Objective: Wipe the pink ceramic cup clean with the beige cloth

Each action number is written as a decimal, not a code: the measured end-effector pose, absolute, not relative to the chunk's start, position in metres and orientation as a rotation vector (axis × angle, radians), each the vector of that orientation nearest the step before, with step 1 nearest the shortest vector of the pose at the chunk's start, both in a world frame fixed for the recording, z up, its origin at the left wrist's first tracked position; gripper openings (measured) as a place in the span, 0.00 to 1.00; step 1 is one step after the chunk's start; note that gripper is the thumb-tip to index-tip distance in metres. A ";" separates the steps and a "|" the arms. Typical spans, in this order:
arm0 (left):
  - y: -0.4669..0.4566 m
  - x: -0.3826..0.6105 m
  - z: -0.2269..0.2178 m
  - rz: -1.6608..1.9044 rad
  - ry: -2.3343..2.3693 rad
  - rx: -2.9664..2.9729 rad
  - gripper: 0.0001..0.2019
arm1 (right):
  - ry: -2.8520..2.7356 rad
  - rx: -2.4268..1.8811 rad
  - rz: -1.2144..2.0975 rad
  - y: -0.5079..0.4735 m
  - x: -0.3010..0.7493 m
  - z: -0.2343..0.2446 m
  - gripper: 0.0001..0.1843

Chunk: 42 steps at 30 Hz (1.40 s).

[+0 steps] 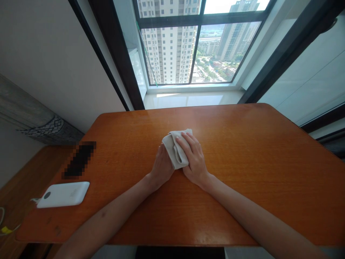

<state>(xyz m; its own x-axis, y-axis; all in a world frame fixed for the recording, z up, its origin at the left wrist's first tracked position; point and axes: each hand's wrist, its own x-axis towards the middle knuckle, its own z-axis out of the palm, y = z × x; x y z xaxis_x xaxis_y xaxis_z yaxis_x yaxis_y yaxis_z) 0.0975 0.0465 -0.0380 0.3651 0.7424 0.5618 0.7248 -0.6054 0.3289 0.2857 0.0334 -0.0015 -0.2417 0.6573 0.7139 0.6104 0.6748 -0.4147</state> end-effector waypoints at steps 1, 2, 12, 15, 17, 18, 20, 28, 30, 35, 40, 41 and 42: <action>0.046 0.099 -0.036 1.084 1.399 2.554 0.33 | -1.880 -1.015 0.114 0.034 0.286 -0.002 0.40; 0.046 0.100 -0.035 1.086 1.416 2.531 0.31 | -1.839 -1.036 0.152 0.035 0.287 -0.003 0.39; 0.047 0.098 -0.040 1.100 1.367 2.496 0.33 | -1.975 -0.965 0.050 0.034 0.288 -0.002 0.39; 0.046 0.101 -0.040 1.070 1.438 2.440 0.30 | -1.890 -0.998 0.144 0.038 0.293 -0.003 0.39; 0.047 0.100 -0.045 1.045 1.451 2.436 0.31 | -1.935 -0.985 0.101 0.038 0.294 -0.003 0.41; 0.047 0.098 -0.048 1.041 1.430 2.447 0.32 | -1.984 -0.966 0.056 0.037 0.293 -0.002 0.42; 0.048 0.095 -0.051 1.064 1.361 2.469 0.35 | -2.087 -0.916 -0.032 0.034 0.291 -0.001 0.44; 0.046 0.101 -0.034 1.059 1.414 2.412 0.28 | -1.863 -1.016 0.132 0.038 0.291 -0.004 0.39; 0.046 0.100 -0.037 1.064 1.409 2.423 0.28 | -1.908 -0.990 0.086 0.037 0.291 -0.004 0.40; 0.048 0.094 -0.043 1.124 1.309 2.426 0.35 | -2.056 -0.899 -0.023 0.032 0.288 -0.002 0.42; 0.047 0.101 -0.027 1.110 1.342 2.383 0.29 | -1.822 -1.006 0.233 0.038 0.289 -0.002 0.36; 0.047 0.102 -0.023 1.121 1.336 2.376 0.28 | -1.797 -1.021 0.273 0.039 0.290 -0.003 0.35; 0.047 0.103 -0.020 1.134 1.328 2.369 0.28 | -1.784 -1.030 0.296 0.040 0.291 -0.003 0.35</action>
